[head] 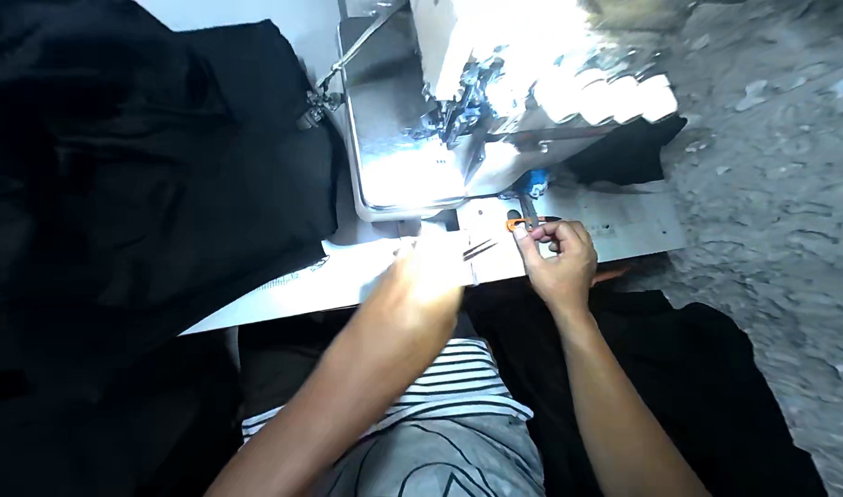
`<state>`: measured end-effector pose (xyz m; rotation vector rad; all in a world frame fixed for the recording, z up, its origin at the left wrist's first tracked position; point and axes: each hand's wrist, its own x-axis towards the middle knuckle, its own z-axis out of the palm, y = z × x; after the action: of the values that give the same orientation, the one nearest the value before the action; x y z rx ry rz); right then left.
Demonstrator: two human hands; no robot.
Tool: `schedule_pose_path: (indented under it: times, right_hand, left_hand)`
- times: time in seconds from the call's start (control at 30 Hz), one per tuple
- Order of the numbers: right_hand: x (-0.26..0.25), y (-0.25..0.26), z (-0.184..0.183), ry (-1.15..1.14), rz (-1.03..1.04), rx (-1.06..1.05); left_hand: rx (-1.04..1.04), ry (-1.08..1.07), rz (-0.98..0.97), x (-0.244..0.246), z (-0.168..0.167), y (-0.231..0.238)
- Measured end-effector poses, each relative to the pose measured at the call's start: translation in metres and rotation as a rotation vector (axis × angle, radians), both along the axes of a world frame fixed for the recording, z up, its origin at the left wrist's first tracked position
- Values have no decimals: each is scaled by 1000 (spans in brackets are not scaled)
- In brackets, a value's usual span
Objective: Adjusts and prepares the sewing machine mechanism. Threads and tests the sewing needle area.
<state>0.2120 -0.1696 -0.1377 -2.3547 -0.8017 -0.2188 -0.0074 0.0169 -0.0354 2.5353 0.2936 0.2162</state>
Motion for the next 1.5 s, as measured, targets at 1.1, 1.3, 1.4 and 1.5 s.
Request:
schedule_pose_path:
  times: [1.1,1.3,1.4,1.5]
  right_hand:
    - [-129,145,92,-319,460,-69]
    - [-130,145,91,-322,429,-26]
    - [-129,144,89,-319,459,12]
    - [-129,143,87,-305,459,64]
  left_hand:
    - [490,-59,353,15,70,55]
    - [475,-55,342,18,73,54]
    - [474,-37,348,18,75,53]
    - [465,-28,340,20,78,51]
